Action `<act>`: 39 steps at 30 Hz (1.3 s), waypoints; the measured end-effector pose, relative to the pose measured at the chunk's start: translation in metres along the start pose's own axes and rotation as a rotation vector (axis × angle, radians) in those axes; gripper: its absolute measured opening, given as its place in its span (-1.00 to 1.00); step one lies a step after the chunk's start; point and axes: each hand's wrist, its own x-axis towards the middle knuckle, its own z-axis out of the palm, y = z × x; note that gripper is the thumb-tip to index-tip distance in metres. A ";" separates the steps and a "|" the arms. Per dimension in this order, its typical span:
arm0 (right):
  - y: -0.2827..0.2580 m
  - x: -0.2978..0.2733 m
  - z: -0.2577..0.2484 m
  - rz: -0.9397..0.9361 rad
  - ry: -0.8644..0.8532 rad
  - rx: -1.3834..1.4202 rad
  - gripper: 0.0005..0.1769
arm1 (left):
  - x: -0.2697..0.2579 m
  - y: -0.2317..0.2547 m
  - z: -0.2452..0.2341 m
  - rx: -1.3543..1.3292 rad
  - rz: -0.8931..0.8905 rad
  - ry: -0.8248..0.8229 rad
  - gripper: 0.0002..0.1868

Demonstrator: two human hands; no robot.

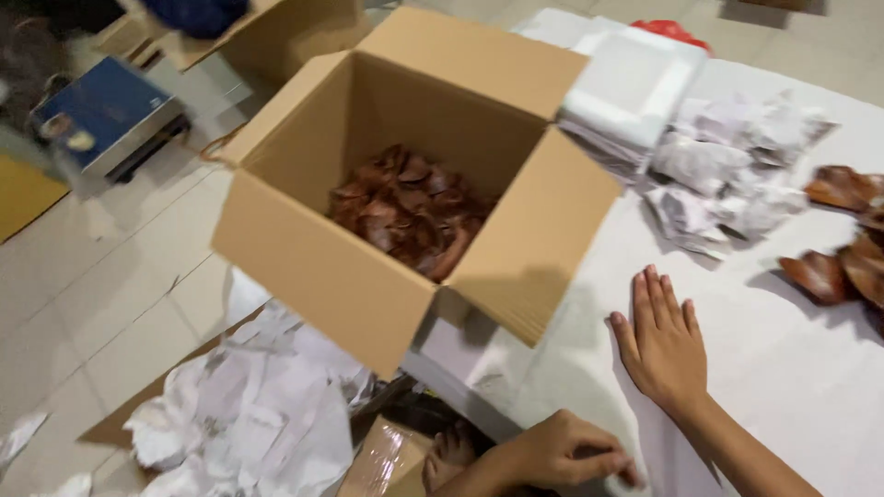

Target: Wrap small items in tissue paper and pack them into a cardboard box.

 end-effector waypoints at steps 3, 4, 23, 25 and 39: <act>-0.025 -0.003 0.015 -0.108 0.033 -0.061 -0.15 | -0.028 0.016 -0.016 -0.076 -0.138 -0.016 -0.68; -0.034 -0.004 0.022 -0.178 0.064 -0.091 -0.13 | -0.038 0.020 -0.021 -0.073 -0.147 0.037 -0.66; -0.109 -0.062 0.099 -0.751 0.126 -0.086 -0.12 | -0.204 -0.052 -0.134 0.665 -0.032 1.562 -0.67; -0.077 -0.054 0.126 -0.965 -0.154 0.349 -0.46 | -0.221 -0.016 -0.146 0.399 -0.258 1.763 -0.76; -0.175 -0.203 0.301 -0.730 -0.724 -0.582 -0.32 | -0.396 -0.132 -0.198 0.915 -1.383 1.409 -0.32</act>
